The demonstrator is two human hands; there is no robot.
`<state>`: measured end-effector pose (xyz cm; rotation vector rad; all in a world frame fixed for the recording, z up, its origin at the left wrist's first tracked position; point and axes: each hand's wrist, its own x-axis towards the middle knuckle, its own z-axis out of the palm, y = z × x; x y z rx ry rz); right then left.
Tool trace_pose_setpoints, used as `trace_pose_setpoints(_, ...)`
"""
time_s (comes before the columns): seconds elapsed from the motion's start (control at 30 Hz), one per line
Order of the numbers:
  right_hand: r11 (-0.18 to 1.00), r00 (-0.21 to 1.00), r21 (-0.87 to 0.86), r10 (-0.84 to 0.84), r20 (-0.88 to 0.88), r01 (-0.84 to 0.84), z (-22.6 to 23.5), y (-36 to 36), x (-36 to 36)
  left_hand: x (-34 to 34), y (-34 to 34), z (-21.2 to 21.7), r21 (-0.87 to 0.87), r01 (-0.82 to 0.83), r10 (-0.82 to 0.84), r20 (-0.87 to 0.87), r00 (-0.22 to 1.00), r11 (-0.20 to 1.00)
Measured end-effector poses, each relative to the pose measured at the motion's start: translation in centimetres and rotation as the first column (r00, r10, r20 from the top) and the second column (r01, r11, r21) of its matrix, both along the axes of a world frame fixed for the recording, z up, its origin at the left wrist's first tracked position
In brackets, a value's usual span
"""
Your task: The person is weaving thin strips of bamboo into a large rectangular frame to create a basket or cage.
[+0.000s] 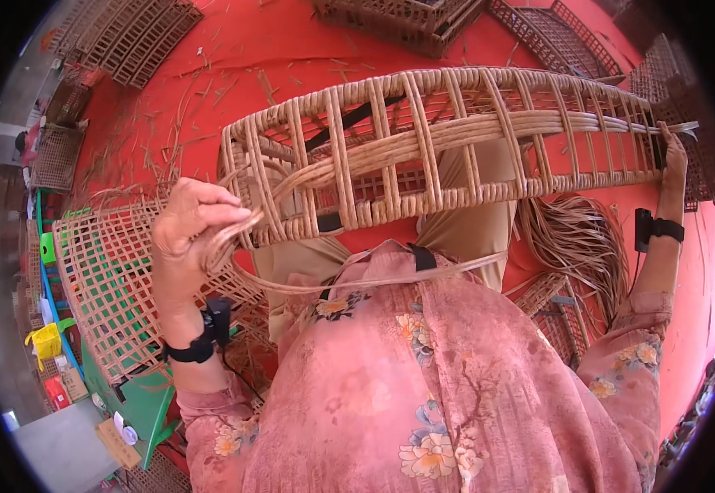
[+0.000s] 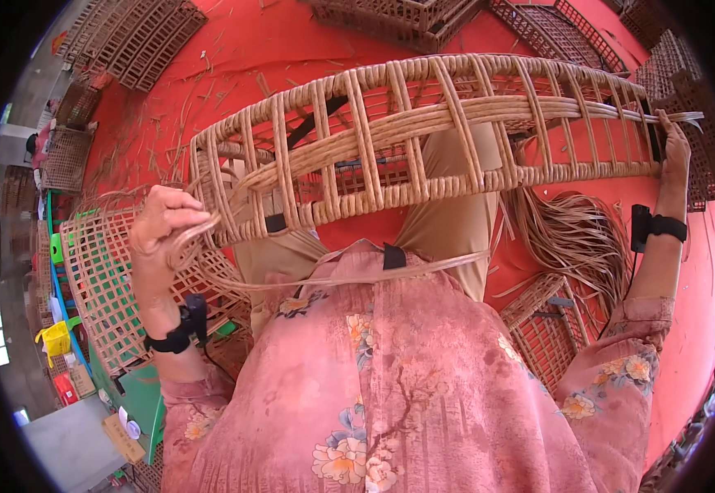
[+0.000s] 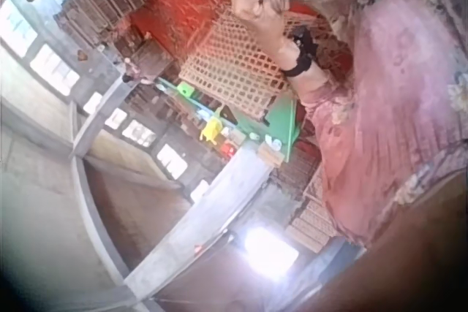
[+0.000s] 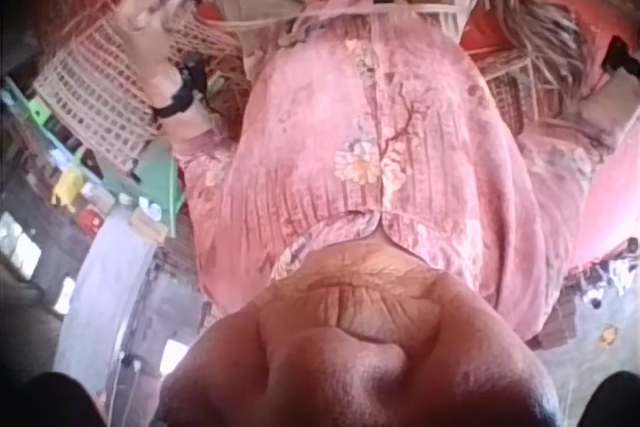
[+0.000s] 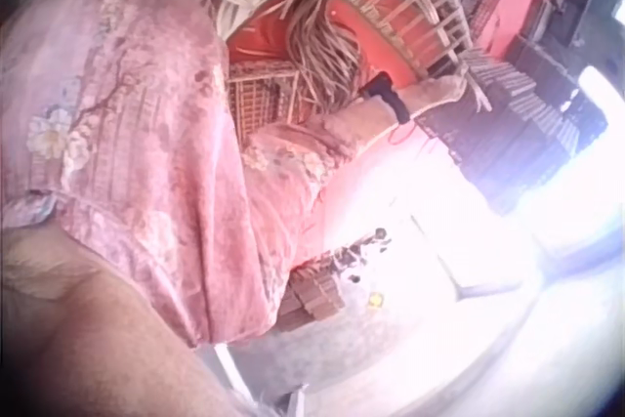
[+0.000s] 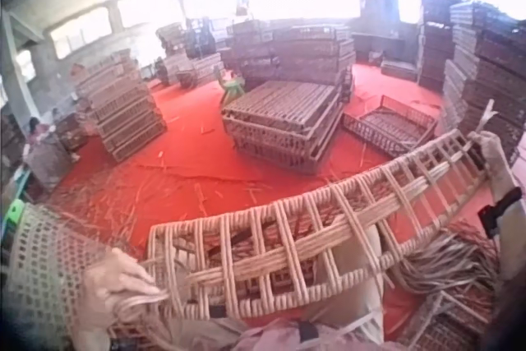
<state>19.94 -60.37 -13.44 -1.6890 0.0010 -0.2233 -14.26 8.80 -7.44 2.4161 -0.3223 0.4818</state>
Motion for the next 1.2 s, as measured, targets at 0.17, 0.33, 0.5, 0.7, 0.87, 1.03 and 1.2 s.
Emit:
trace_pose_setpoints(0.17, 0.999, 0.999, -0.012, 0.050, 0.019, -0.050, -0.5, -1.3, 0.1, 0.4, -2.3, 5.5, 0.124, -0.264, 0.270, -0.026, 0.963, 0.956)
trace_pose_setpoints(0.33, 0.985, 0.983, -0.154, 0.107, 0.147, -0.084, -2.4, -6.1, 2.6, 3.8, -7.6, 4.3, 0.053, -0.145, 0.152, -0.170, 0.974, 0.988)
trace_pose_setpoints(0.5, 0.921, 0.942, -0.387, 0.157, 0.297, -0.031, -1.8, -3.5, 1.8, 5.3, -7.8, 2.9, 0.037, -0.131, 0.136, -0.280, 0.950, 0.991)
trace_pose_setpoints(0.7, 0.984, 0.982, -0.148, 0.121, 0.144, -0.100, -1.4, -4.1, 1.3, 6.5, -8.2, 2.7, -0.015, -0.214, 0.191, -0.402, 0.896, 0.977)
trace_pose_setpoints(0.87, 0.980, 0.974, -0.052, 0.195, 0.119, -0.190, -0.8, -3.2, 1.0, 7.3, -8.0, 1.8, 0.148, -0.137, 0.163, -0.175, 0.971, 0.979)
trace_pose_setpoints(1.03, 0.991, 0.999, 0.132, 0.003, 0.034, -0.008, -1.0, -2.0, 1.6, 6.6, -7.8, 2.5, -0.104, -0.165, 0.100, -0.455, 0.885, 0.981)
trace_pose_setpoints(1.2, 0.977, 0.996, 0.198, -0.071, -0.060, 0.082, 0.0, -1.2, 1.3, 6.5, -8.4, 2.0, 0.066, -0.113, 0.128, -0.334, 0.934, 0.991)
